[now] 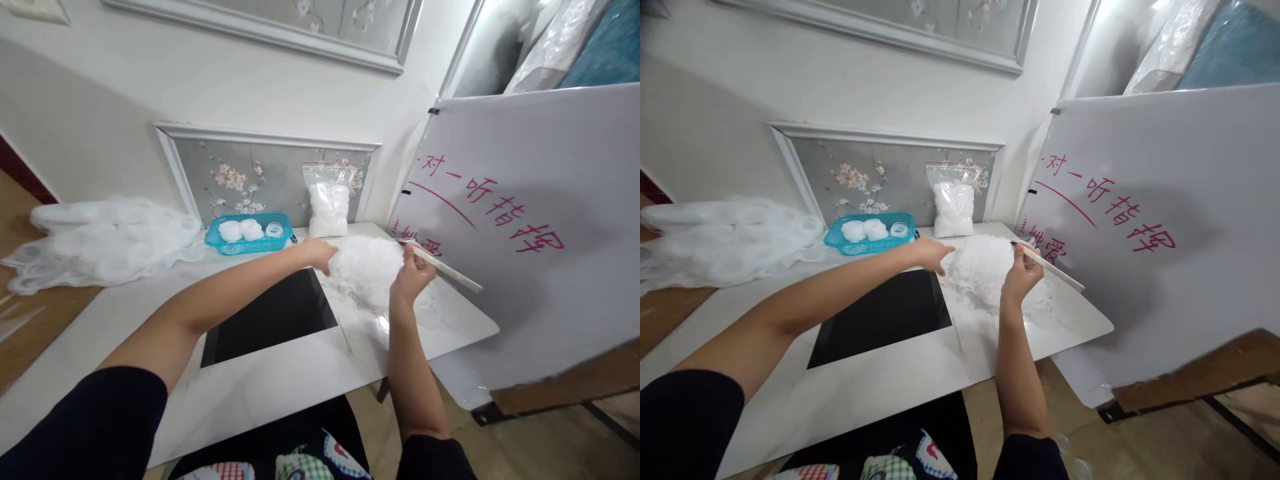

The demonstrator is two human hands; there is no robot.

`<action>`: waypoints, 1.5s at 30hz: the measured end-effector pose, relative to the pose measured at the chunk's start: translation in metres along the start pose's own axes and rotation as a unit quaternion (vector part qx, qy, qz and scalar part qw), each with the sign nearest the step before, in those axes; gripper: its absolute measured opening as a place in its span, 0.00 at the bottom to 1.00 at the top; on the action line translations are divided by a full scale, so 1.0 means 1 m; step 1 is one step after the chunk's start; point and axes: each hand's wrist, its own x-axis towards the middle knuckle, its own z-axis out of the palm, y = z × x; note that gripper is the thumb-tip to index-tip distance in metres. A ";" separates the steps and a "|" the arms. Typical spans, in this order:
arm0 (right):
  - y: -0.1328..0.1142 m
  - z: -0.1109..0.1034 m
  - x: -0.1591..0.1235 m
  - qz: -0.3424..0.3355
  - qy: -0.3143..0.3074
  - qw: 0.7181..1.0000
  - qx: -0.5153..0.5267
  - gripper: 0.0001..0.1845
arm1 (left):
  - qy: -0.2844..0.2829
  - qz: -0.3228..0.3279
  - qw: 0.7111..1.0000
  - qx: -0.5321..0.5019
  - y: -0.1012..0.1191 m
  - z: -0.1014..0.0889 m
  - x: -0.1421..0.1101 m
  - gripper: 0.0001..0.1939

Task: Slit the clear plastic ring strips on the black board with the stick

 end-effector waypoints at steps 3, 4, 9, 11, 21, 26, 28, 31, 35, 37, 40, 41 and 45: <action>-0.004 0.013 -0.025 0.098 -0.099 0.988 0.069 0.07 | -0.034 0.088 0.994 0.046 -0.022 0.016 -0.057 0.18; -0.008 0.020 -0.037 0.159 -0.133 0.972 0.111 0.06 | -0.013 0.091 0.995 0.039 -0.028 0.014 -0.075 0.16; -0.060 0.071 -0.098 0.498 -0.292 0.761 0.295 0.11 | 0.109 0.015 0.992 -0.055 -0.048 -0.028 -0.145 0.19; -0.085 0.093 -0.119 0.552 -0.348 0.686 0.322 0.11 | 0.158 -0.039 0.979 -0.124 -0.053 -0.047 -0.163 0.24; -0.136 0.132 -0.169 0.491 -0.489 0.663 0.281 0.05 | 0.036 -0.047 0.890 -0.452 -0.091 -0.075 -0.188 0.22; -0.126 0.131 -0.167 0.496 -0.503 0.670 0.228 0.08 | 0.033 -0.061 0.876 -0.477 -0.092 -0.065 -0.176 0.16; -0.118 0.133 -0.169 0.496 -0.501 0.678 0.209 0.09 | 0.048 -0.083 0.877 -0.470 -0.091 -0.057 -0.172 0.16; -0.099 0.139 -0.172 0.496 -0.504 0.682 0.187 0.09 | 0.074 -0.106 0.882 -0.453 -0.095 -0.041 -0.162 0.13; -0.063 0.150 -0.173 0.590 -0.458 0.639 0.182 0.06 | 0.064 -0.159 0.831 -0.530 -0.125 -0.022 -0.140 0.09; -0.044 0.155 -0.175 0.667 -0.388 0.613 0.169 0.06 | 0.055 -0.195 0.791 -0.577 -0.146 -0.016 -0.130 0.07; -0.018 0.156 -0.189 0.731 -0.297 0.598 0.142 0.07 | 0.033 -0.220 0.779 -0.586 -0.175 -0.007 -0.121 0.07; -0.010 0.154 -0.196 0.739 -0.273 0.601 0.135 0.08 | 0.023 -0.226 0.779 -0.584 -0.183 -0.003 -0.119 0.07; 0.018 0.143 -0.228 0.755 -0.196 0.616 0.109 0.10 | -0.024 -0.253 0.788 -0.560 -0.201 0.014 -0.116 0.07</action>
